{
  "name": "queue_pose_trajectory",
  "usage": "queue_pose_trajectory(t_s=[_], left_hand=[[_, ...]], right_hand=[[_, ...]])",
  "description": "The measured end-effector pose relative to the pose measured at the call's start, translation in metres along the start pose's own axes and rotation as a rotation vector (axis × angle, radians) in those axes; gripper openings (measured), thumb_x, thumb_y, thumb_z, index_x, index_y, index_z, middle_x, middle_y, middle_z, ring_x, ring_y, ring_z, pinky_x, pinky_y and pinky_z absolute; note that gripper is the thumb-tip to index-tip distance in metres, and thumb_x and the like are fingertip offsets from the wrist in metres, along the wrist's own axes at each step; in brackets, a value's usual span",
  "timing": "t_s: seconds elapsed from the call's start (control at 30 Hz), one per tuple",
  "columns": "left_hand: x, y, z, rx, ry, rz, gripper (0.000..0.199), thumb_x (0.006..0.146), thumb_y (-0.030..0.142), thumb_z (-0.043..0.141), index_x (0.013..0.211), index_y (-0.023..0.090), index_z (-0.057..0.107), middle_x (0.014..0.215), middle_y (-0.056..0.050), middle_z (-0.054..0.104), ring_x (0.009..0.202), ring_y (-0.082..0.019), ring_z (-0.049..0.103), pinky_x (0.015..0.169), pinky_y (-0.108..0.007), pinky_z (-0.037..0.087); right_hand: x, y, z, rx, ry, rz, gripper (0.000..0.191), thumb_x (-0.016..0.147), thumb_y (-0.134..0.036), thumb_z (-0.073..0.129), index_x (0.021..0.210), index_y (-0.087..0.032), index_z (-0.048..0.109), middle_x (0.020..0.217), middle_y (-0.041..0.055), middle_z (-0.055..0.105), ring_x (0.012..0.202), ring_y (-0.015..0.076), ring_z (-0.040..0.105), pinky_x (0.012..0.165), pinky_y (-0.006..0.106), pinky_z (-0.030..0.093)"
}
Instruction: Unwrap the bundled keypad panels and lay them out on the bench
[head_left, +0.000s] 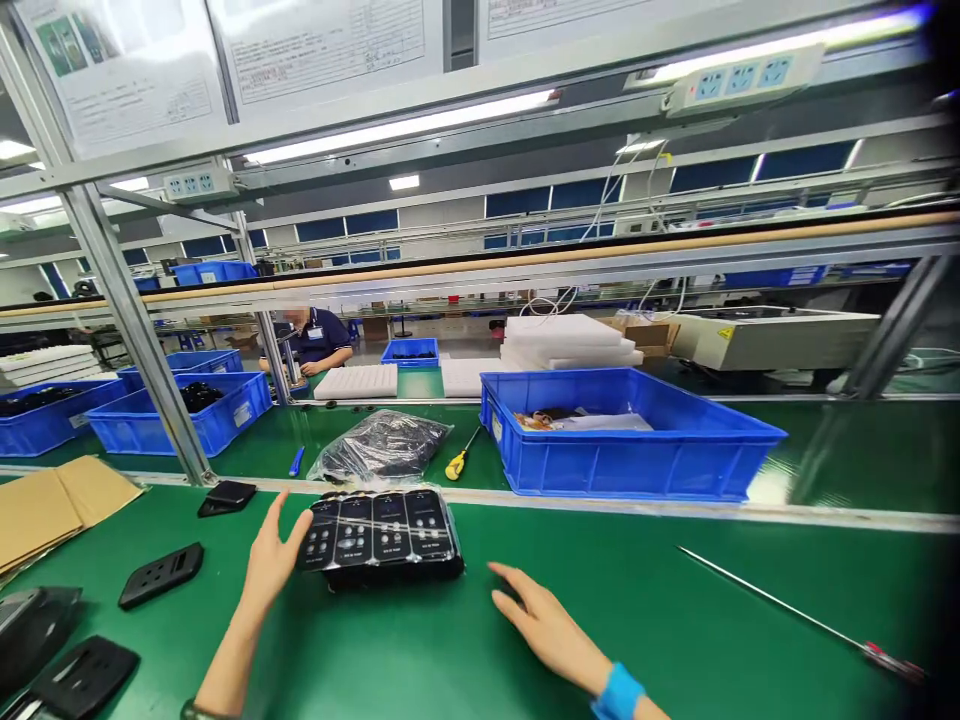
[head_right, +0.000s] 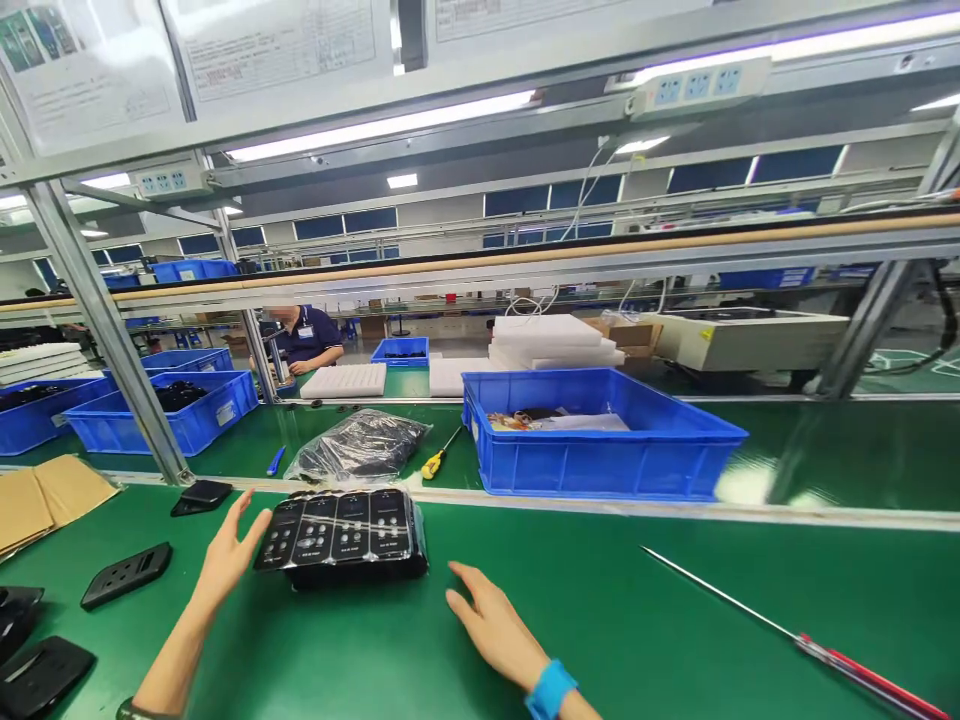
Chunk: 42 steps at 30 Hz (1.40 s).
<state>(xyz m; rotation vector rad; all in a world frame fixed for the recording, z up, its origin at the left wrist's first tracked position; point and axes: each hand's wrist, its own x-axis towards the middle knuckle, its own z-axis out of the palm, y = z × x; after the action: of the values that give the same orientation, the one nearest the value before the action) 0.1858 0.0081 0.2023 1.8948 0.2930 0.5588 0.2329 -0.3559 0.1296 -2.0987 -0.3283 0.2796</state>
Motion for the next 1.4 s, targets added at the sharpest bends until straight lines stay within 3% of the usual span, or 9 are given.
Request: queue_pose_trajectory(t_s=[0.07, 0.23, 0.4, 0.57, 0.73, 0.97, 1.17, 1.27, 1.4], left_hand=[[0.009, -0.008, 0.002, -0.232, -0.1, -0.267, 0.078, 0.081, 0.07, 0.036, 0.133, 0.013, 0.041, 0.138, -0.019, 0.046, 0.131, -0.033, 0.038, 0.104, -0.051, 0.036], [0.018, -0.008, 0.038, -0.443, -0.313, -0.396, 0.067, 0.083, 0.064, 0.04, 0.113, 0.007, 0.059, 0.105, -0.018, 0.069, 0.098, -0.028, 0.066, 0.086, -0.041, 0.053], [0.026, -0.013, 0.053, -0.492, -0.35, -0.377, 0.053, 0.074, 0.05, 0.066, 0.11, 0.011, 0.061, 0.099, -0.013, 0.072, 0.091, -0.023, 0.068, 0.084, -0.033, 0.053], [0.016, -0.017, 0.051, -0.482, -0.316, -0.313, 0.059, 0.067, 0.047, 0.073, 0.112, 0.013, 0.058, 0.102, -0.013, 0.071, 0.091, -0.023, 0.068, 0.083, -0.034, 0.053], [0.008, -0.016, 0.046, -0.423, -0.318, -0.224, 0.066, 0.068, 0.052, 0.07, 0.12, 0.016, 0.052, 0.118, -0.012, 0.065, 0.102, -0.025, 0.063, 0.091, -0.036, 0.049], [0.014, -0.018, 0.04, -0.212, -0.265, -0.044, 0.058, 0.073, 0.048, 0.067, 0.121, 0.016, 0.054, 0.124, -0.01, 0.061, 0.116, -0.028, 0.054, 0.106, -0.042, 0.035], [0.005, -0.04, 0.037, -0.156, -0.188, 0.135, 0.076, 0.073, 0.047, 0.066, 0.137, 0.015, 0.039, 0.145, -0.012, 0.04, 0.134, -0.027, 0.034, 0.115, -0.04, 0.022], [-0.005, -0.049, 0.035, -0.14, -0.144, 0.246, 0.075, 0.077, 0.045, 0.064, 0.14, 0.017, 0.033, 0.15, -0.01, 0.031, 0.14, -0.025, 0.023, 0.117, -0.04, 0.015], [-0.024, -0.046, 0.031, -0.179, -0.084, 0.32, 0.081, 0.074, 0.034, 0.07, 0.142, 0.023, 0.027, 0.146, -0.009, 0.038, 0.135, -0.024, 0.033, 0.115, -0.04, 0.023]], right_hand=[[0.028, -0.02, 0.001, 0.245, -0.087, 0.059, 0.058, 0.09, -0.05, 0.034, 0.134, -0.013, 0.041, 0.141, 0.0174, 0.043, 0.124, 0.0212, 0.048, 0.102, 0.037, 0.038], [0.081, -0.055, 0.006, 0.39, -0.247, 0.202, 0.081, 0.078, -0.079, 0.021, 0.11, -0.014, 0.057, 0.101, 0.0211, 0.067, 0.098, 0.0305, 0.063, 0.081, 0.054, 0.047], [0.088, -0.065, 0.009, 0.628, -0.306, 0.366, 0.067, 0.073, -0.081, 0.035, 0.085, -0.021, 0.064, 0.083, 0.0093, 0.073, 0.086, 0.0254, 0.067, 0.084, 0.046, 0.048], [0.081, -0.065, 0.013, 0.827, -0.367, 0.283, 0.036, 0.073, -0.05, 0.067, 0.088, -0.017, 0.066, 0.086, 0.0066, 0.074, 0.085, 0.0199, 0.069, 0.087, 0.031, 0.049], [0.075, -0.063, 0.01, 0.686, -0.374, 0.184, 0.049, 0.074, -0.053, 0.065, 0.096, -0.009, 0.067, 0.093, 0.0132, 0.073, 0.088, 0.0237, 0.068, 0.091, 0.034, 0.048], [0.071, -0.066, 0.01, 0.572, -0.252, 0.039, 0.067, 0.067, -0.056, 0.068, 0.12, -0.017, 0.056, 0.112, 0.0096, 0.067, 0.104, 0.0271, 0.063, 0.096, 0.04, 0.046], [0.057, -0.039, 0.029, 0.136, 0.236, -0.246, 0.074, 0.072, -0.06, 0.056, 0.13, -0.013, 0.047, 0.146, 0.0169, 0.03, 0.139, 0.0314, 0.019, 0.115, 0.049, 0.016], [0.045, -0.026, 0.038, 0.064, 0.284, -0.371, 0.07, 0.08, -0.055, 0.05, 0.136, -0.015, 0.037, 0.146, 0.016, 0.029, 0.138, 0.0299, 0.021, 0.114, 0.051, 0.019], [0.028, -0.012, 0.051, 0.082, 0.347, -0.505, 0.062, 0.084, -0.048, 0.053, 0.134, -0.017, 0.033, 0.139, 0.0158, 0.04, 0.132, 0.0285, 0.035, 0.111, 0.048, 0.029]])
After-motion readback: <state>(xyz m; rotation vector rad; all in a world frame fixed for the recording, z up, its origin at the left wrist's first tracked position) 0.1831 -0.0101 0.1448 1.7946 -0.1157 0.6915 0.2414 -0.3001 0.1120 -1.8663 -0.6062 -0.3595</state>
